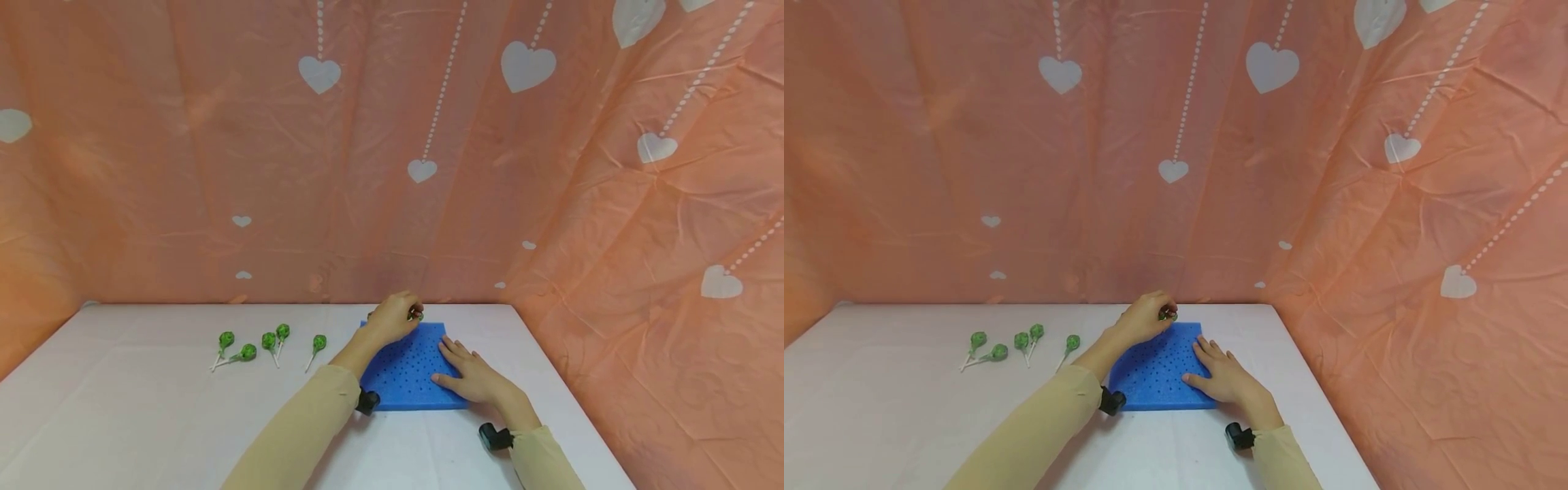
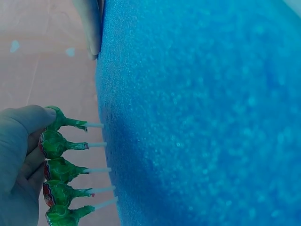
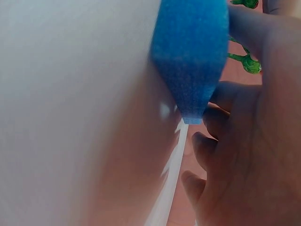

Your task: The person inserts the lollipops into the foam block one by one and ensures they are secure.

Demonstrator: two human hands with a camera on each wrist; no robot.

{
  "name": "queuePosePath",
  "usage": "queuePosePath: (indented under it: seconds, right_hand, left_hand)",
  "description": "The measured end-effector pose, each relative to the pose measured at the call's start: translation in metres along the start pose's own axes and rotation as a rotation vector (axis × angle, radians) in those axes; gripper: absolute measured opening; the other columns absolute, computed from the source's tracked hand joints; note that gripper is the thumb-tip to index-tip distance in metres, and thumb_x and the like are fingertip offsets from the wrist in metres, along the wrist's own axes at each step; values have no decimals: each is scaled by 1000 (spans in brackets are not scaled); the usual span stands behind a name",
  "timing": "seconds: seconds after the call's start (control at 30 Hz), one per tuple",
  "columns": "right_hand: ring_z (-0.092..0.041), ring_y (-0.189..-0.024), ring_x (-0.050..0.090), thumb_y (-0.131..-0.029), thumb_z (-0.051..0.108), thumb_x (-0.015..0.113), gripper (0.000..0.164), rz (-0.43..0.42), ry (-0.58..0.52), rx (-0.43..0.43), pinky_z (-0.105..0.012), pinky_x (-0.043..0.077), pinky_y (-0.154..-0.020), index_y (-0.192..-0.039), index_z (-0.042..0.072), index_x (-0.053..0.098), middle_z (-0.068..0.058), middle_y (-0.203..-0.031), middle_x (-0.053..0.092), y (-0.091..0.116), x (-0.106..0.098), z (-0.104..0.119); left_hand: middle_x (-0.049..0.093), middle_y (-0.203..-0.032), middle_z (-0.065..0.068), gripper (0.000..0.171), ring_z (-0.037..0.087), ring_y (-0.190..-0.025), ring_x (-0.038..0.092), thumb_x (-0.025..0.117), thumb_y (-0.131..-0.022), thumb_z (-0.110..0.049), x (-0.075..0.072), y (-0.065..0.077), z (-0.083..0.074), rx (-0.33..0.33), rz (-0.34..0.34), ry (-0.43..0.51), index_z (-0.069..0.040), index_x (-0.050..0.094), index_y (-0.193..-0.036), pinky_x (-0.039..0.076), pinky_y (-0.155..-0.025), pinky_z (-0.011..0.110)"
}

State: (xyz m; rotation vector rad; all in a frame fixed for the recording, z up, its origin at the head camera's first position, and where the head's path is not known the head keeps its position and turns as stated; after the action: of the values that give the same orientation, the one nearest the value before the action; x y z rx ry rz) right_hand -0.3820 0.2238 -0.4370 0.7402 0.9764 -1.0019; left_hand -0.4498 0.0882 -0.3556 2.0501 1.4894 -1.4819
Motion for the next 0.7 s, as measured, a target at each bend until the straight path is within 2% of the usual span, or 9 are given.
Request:
queuePosePath:
  seconds: [0.23, 0.4, 0.7]
  right_hand:
    - [-39, -158, 13, -102, 51, 60, 81, -2, -10, -1, -65, 12, -125, -162, 4, 32, -14, -171, 21, 1, -1, 1]
    - [-40, -158, 13, -102, 51, 59, 81, 0, -10, 3, -65, 11, -125, -162, 5, 31, -14, -172, 21, 1, 0, 1]
    - [-40, -158, 14, -101, 52, 60, 81, -10, -16, 1, -65, 11, -125, -162, 5, 32, -14, -171, 22, 1, -1, 1]
  left_hand:
    - [67, -120, 6, 25, 22, -107, 69, 73, -98, -12, -1, 2, 4, -26, -3, 0, -7, 71, -122, 59, -90, 38]
    - [67, -122, 7, 24, 22, -107, 71, 72, -99, -12, -6, 5, 1, 1, -24, 21, -8, 70, -122, 59, -91, 34]
    - [67, -125, 10, 27, 30, -114, 68, 72, -98, -10, -25, 18, 4, 33, -102, 50, -8, 70, -125, 58, -95, 43]
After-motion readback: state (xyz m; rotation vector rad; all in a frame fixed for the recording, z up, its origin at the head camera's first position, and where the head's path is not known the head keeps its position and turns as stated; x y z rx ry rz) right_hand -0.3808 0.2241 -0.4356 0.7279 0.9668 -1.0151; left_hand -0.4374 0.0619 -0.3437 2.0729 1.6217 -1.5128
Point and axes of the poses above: each hand's wrist, its own y-axis away from the middle knuckle, its own x-axis out of the palm, z = x × y, the point moved 10 cm from there along -y, towards the middle knuckle
